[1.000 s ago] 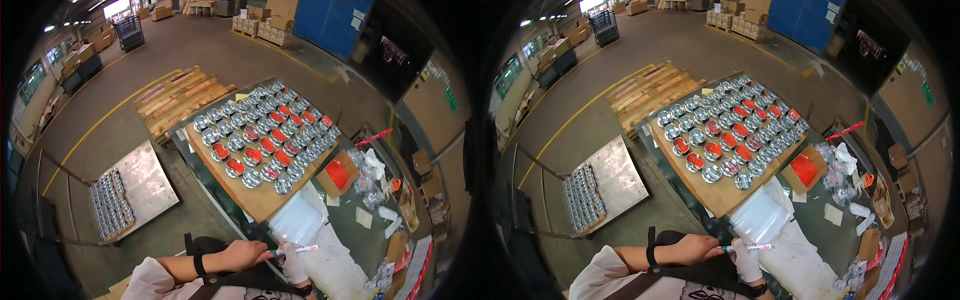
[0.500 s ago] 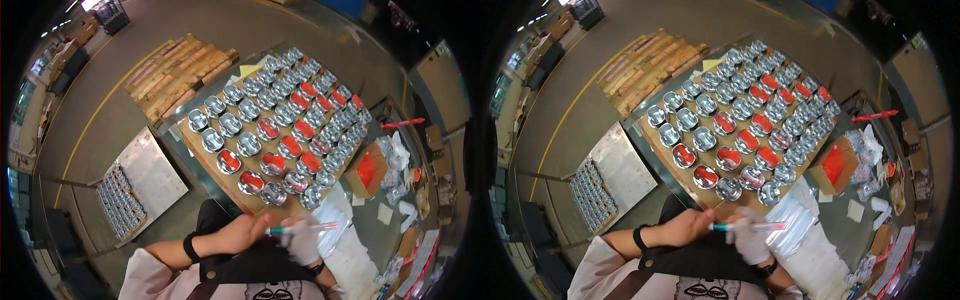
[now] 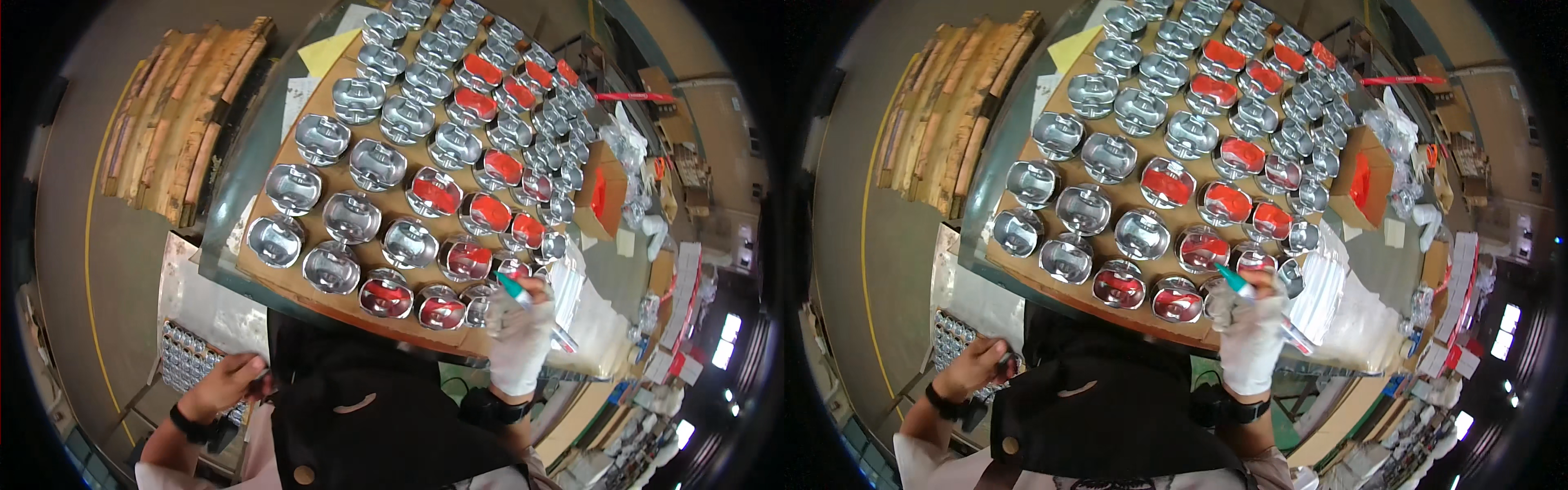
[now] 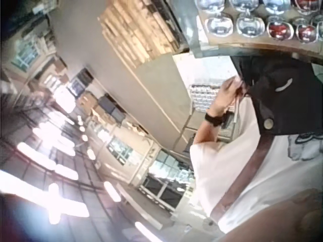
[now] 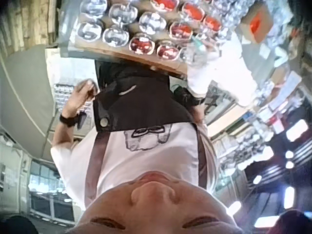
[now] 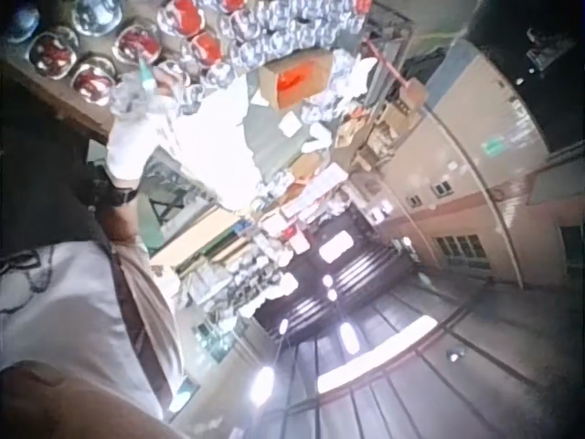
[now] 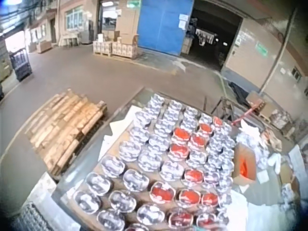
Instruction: The person places red foam inserts into silver metal housings arranged on a table. They then pick up the assembled units and place them into clear plastic bags. The person handles the items one by one, ensuring each unit is individually packaged.
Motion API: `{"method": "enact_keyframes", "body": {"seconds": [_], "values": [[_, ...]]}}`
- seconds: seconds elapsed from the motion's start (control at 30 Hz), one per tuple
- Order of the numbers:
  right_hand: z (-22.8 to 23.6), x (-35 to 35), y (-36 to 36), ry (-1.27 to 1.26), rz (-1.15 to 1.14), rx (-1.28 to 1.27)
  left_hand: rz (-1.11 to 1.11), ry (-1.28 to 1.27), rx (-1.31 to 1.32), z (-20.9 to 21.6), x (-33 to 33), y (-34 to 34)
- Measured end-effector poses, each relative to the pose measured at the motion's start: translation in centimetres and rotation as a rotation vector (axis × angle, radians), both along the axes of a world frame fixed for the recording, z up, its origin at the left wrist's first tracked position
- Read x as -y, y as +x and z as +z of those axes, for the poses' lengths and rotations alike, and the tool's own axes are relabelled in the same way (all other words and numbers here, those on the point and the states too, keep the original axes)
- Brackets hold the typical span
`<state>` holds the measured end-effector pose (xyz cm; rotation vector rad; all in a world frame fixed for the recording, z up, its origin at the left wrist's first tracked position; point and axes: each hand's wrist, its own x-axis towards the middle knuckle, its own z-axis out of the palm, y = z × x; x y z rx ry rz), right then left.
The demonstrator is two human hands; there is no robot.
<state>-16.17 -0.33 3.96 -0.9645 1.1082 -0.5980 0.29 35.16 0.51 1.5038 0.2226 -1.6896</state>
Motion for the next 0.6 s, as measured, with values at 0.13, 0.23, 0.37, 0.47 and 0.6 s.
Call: {"method": "enact_keyframes", "body": {"seconds": [0.13, 0.23, 0.37, 0.47, 0.6], "values": [[-2.0, -1.6, 2.3, -0.163, -0.049, -0.144, -0.619, -0.192, 0.455, -1.5, -12.8, -3.3], [-4.0, -1.5, 3.8, -0.358, 0.038, -0.248, -0.295, -0.112, 0.469, 2.2, -8.9, -5.4], [-6.8, -1.1, 5.8, -0.565, 0.115, -0.206, 0.035, 0.104, 0.327, 1.3, -8.8, -7.2], [-7.1, -1.2, 6.8, -0.516, 0.158, -0.115, 0.110, 0.139, 0.317, 0.4, -8.5, -7.4], [-8.2, -1.4, 7.0, -0.668, 0.178, -0.150, 0.128, 0.160, 0.300, -0.7, -7.7, -6.4]]}}
